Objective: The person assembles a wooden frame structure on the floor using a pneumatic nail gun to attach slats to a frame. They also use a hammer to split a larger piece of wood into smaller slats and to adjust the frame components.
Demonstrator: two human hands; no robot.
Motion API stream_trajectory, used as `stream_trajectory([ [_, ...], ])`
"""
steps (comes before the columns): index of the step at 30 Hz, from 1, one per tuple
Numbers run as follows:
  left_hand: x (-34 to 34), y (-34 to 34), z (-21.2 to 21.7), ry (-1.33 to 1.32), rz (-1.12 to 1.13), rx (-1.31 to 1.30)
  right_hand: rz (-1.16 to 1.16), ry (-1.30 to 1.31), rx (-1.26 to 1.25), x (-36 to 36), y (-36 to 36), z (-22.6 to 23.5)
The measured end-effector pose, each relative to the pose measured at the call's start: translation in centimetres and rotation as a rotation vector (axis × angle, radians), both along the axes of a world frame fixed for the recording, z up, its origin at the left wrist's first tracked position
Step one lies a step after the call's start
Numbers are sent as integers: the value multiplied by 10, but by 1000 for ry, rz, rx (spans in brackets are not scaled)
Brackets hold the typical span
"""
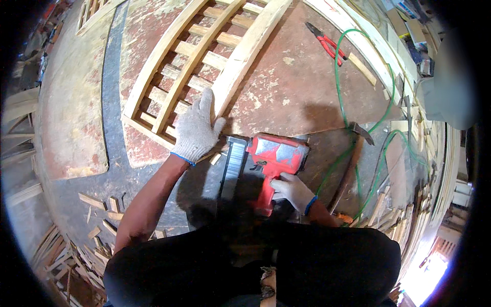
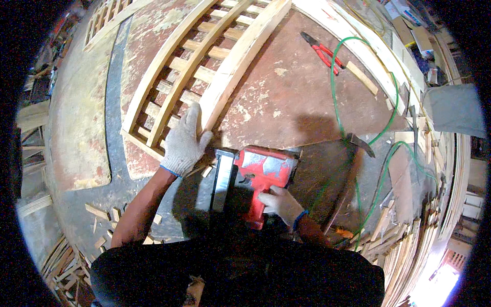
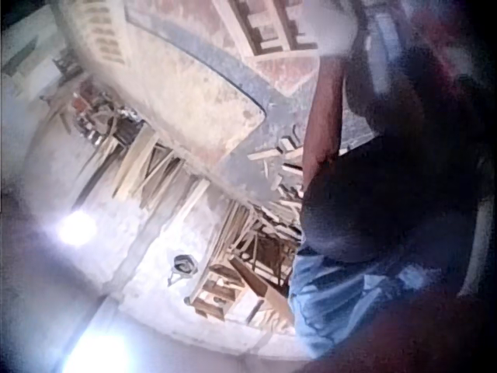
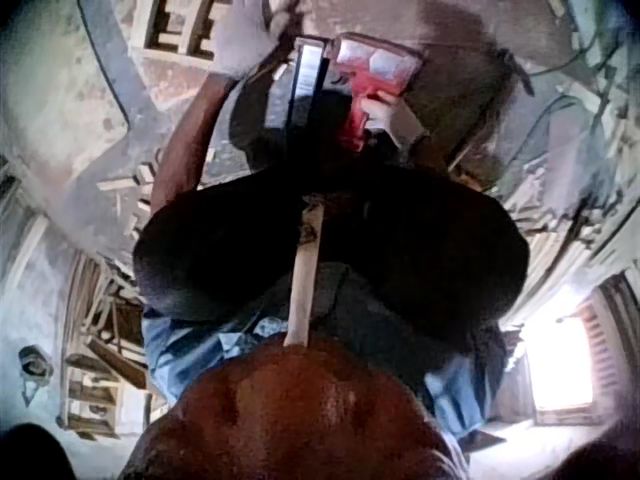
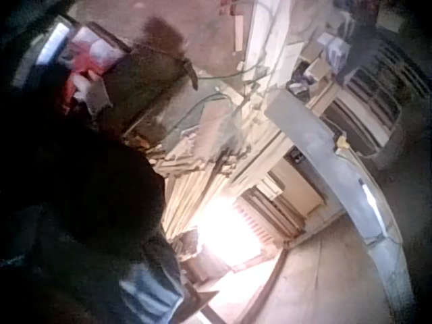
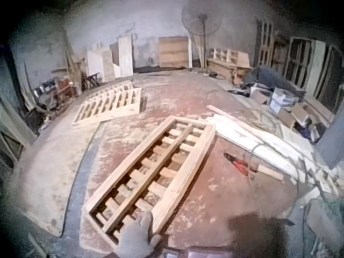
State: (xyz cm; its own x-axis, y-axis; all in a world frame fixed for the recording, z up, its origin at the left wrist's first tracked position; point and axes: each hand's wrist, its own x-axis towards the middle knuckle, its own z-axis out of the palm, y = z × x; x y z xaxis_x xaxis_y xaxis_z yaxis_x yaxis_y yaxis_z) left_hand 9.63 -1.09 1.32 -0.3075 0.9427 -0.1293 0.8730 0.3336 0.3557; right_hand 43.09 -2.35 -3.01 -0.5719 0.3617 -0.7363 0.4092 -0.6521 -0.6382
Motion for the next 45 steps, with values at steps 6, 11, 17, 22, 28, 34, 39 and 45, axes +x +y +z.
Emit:
stream_trajectory([
  [6, -10, -8, 0, -97, 41, -44, 373, -9, 461, 46, 102, 32],
  [11, -60, -74, -1, 42, 16, -19, 190, -385, 1416, 38, 256, 24],
  [17, -53, -66, -12, -88, 166, -42, 172, -670, 1893, -31, 370, -9],
  [22, -55, -74, -4, 33, 121, -15, 341, -1117, 1530, -80, 389, -12],
  [28, -55, -73, 3, -11, 147, -20, 314, -920, 1227, -69, 374, -25],
  [34, -51, -61, 7, -74, 117, 32, 251, -150, 1030, -36, 299, 22],
  [39, -51, -84, 22, -31, 35, 290, 322, 267, 756, -96, 164, 134],
  [45, 38, -99, 40, -2053, 515, 334, 338, 211, 145, -142, 60, 152],
])
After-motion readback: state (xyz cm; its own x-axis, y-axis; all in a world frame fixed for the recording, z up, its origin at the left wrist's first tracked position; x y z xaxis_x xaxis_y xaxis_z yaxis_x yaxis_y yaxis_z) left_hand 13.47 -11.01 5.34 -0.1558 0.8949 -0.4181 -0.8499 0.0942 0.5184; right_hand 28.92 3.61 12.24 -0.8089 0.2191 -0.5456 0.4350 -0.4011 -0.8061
